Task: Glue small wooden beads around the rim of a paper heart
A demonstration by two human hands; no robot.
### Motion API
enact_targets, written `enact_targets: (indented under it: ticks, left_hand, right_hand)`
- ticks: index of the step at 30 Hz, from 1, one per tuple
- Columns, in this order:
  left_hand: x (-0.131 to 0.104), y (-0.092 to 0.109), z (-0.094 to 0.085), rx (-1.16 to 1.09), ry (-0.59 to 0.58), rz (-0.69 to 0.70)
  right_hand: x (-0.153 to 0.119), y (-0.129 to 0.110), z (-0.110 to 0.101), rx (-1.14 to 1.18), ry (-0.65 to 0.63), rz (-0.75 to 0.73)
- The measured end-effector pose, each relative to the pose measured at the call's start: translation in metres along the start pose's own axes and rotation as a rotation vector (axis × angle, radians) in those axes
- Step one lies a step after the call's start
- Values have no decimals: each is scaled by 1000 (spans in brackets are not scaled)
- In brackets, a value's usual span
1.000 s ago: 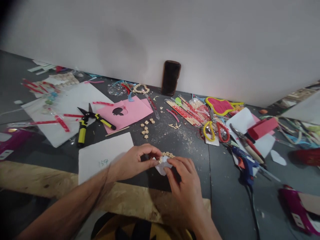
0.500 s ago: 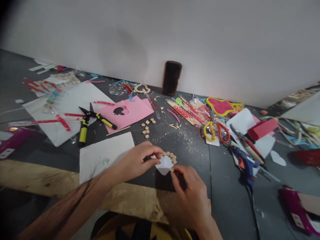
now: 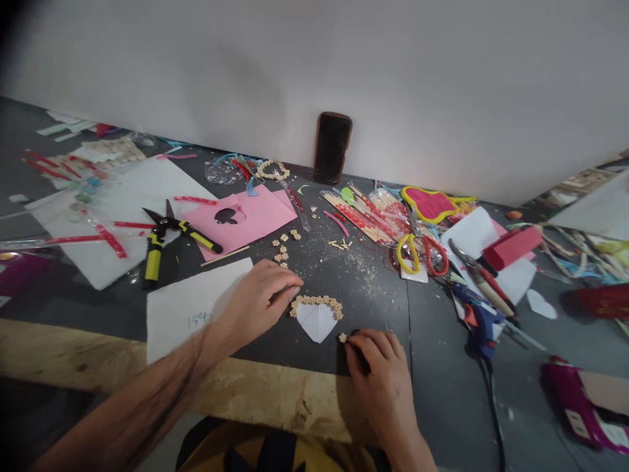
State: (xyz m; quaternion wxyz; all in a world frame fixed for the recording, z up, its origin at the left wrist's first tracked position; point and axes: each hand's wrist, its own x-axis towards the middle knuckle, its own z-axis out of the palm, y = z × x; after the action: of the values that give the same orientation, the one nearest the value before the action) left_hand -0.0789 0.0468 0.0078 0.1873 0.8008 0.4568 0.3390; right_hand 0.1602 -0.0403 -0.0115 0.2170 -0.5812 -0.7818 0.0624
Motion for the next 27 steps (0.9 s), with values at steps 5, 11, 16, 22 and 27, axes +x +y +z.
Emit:
enact_targets:
  ticks: [5, 11, 16, 22, 27]
  left_hand:
    - [0, 0, -1, 9, 0, 5]
    - [-1, -1, 0, 18, -16, -9]
    - [-1, 0, 1, 17, -28, -9]
    - [-3, -1, 2, 30, -51, -21]
    - [-4, -1, 3, 46, -86, -25]
  right_hand:
    - [3, -4, 0, -13, 4, 33]
    - [5, -6, 4, -7, 25, 43]
    - [11, -7, 6, 12, 45, 54]
    - [17, -9, 11, -5, 70, 32]
    - [16, -7, 15, -12, 84, 26]
